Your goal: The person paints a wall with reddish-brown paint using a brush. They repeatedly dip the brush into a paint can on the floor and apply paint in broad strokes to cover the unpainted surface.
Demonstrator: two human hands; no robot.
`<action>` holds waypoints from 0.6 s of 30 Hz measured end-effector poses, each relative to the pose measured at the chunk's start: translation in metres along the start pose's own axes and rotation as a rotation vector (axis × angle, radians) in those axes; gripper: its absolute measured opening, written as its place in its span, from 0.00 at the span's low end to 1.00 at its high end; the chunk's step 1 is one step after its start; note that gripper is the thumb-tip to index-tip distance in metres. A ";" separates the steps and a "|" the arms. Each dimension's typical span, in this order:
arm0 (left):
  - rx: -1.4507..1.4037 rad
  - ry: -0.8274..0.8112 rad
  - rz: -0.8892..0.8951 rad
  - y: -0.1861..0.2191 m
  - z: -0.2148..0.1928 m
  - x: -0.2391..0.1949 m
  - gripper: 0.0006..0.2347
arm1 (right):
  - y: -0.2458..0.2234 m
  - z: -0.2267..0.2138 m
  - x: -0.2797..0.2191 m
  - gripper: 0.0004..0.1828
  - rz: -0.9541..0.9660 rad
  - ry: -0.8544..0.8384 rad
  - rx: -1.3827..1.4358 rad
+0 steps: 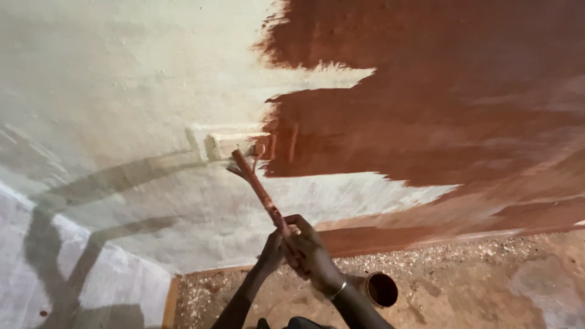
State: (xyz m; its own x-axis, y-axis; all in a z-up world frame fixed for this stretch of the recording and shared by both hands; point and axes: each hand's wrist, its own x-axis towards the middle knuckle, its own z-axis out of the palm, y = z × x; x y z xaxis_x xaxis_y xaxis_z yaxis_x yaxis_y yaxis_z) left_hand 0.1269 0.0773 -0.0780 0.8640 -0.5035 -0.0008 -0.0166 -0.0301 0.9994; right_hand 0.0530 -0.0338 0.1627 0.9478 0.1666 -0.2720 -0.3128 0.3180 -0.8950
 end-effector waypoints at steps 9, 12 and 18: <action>0.135 0.025 0.063 0.033 0.008 -0.015 0.21 | -0.039 -0.069 -0.029 0.14 -0.473 0.574 0.151; 0.129 0.033 0.053 0.028 0.004 -0.019 0.20 | -0.031 -0.043 -0.023 0.16 -0.333 0.577 0.068; 0.146 0.052 -0.021 0.004 -0.001 -0.022 0.24 | -0.012 0.004 0.000 0.12 -0.041 0.034 -0.109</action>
State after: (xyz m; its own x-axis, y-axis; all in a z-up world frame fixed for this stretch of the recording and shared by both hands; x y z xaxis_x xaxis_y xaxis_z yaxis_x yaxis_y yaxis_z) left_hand 0.1089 0.0891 -0.0740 0.8895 -0.4566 -0.0159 -0.0681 -0.1670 0.9836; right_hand 0.0568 -0.0334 0.1748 0.9618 0.1228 -0.2446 -0.2667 0.2203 -0.9382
